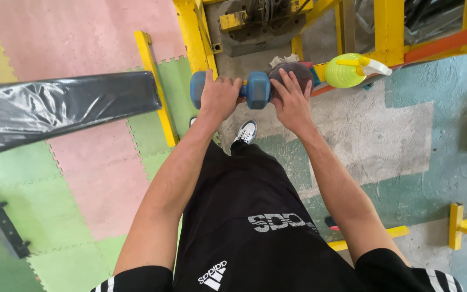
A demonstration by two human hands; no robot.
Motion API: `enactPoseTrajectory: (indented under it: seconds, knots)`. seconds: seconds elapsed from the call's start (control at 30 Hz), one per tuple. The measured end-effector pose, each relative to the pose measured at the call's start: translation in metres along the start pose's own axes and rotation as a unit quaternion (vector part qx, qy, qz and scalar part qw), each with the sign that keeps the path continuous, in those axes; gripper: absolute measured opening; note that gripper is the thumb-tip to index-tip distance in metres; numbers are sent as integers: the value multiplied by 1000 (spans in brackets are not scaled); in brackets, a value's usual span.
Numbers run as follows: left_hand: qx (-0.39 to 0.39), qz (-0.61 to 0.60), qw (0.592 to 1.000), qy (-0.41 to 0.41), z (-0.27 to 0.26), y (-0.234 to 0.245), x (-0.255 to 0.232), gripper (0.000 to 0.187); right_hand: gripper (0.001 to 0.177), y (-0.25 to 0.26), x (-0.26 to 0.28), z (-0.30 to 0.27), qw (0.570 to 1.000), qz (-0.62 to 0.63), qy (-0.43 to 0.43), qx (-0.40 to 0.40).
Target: Cleaning dumbbells of various colors using a cloth in a gym setting.
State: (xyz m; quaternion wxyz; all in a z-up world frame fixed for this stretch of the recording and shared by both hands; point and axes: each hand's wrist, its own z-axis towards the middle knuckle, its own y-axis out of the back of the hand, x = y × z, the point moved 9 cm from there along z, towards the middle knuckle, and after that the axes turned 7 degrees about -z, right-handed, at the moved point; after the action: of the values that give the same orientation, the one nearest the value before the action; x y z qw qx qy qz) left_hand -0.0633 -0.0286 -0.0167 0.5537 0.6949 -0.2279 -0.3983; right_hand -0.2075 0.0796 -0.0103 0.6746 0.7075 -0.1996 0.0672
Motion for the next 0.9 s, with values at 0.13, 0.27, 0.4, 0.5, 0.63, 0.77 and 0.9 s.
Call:
enactPoseTrajectory:
  seconds: [0.13, 0.27, 0.4, 0.5, 0.63, 0.77, 0.9]
  knots:
    - [14, -54, 998, -1, 0, 31, -6, 45, 42, 20, 4, -9, 996, 26, -31, -83]
    - [102, -138, 984, 40, 11, 36, -7, 53, 29, 31, 13, -27, 974, 98, -92, -181]
    - [159, -265, 951, 22, 17, 27, -14, 58, 28, 34, 47, -41, 948, 198, -141, -204]
    - [143, -328, 932, -58, 15, 29, -23, 54, 25, 12, 63, -54, 921, 257, -230, -184]
    - [192, -353, 904, -147, 0, 17, -44, 43, 22, -16, 90, -85, 862, 311, -332, -222]
    - [243, -350, 874, -234, -28, 3, -79, 42, 23, -31, 116, -131, 781, 373, -422, -271]
    - [316, -344, 836, -287, -68, -24, -121, 39, 32, -32, 143, -185, 700, 411, -475, -338]
